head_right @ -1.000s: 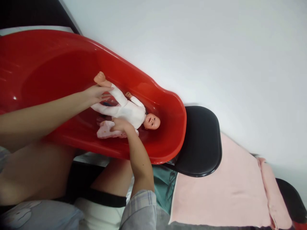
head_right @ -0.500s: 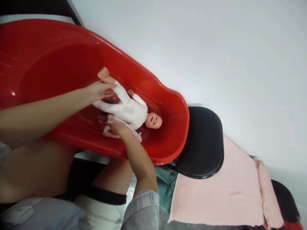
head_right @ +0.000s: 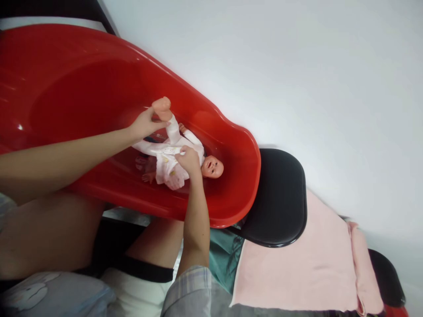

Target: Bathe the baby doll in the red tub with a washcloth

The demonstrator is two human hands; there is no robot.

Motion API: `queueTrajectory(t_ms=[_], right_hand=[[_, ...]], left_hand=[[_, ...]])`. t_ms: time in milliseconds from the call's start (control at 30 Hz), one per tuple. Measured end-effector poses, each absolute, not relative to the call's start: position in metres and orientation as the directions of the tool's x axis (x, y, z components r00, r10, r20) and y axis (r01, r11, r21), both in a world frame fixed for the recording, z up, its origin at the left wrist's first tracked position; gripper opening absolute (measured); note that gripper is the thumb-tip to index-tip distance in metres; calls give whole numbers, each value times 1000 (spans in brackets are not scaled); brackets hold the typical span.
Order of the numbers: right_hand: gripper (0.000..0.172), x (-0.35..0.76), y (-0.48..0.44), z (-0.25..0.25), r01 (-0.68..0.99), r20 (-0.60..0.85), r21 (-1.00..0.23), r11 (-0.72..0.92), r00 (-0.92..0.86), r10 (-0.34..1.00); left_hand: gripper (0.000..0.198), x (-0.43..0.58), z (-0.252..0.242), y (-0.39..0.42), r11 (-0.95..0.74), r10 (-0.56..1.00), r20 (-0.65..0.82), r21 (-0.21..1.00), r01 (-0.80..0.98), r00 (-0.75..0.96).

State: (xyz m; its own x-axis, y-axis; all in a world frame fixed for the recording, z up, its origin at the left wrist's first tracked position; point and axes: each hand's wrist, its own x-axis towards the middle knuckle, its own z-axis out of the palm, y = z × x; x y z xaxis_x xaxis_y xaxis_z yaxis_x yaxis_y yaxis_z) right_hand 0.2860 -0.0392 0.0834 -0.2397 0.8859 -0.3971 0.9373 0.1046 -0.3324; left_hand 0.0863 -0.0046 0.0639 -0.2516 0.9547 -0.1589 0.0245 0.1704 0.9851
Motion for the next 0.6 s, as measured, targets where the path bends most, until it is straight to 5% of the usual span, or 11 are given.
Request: queueTrajectory(t_ms=[167, 300, 400, 600], right_hand=[[49, 309, -34, 79, 764, -222, -639, -88, -73, 972], [35, 314, -33, 67, 354, -173, -913, -201, 111, 979], [24, 319, -32, 63, 233, -186, -945, -232, 202, 962], [45, 329, -30, 73, 126, -331, -914, -385, 315, 890]], left_hand=[[46, 86, 55, -5, 44, 986, -31, 996, 81, -162], [47, 81, 45, -1, -36, 999, 37, 993, 114, -10], [50, 77, 39, 4, -80, 994, 69, 989, 127, 87], [58, 73, 43, -1, -92, 972, 52, 982, 167, 229]])
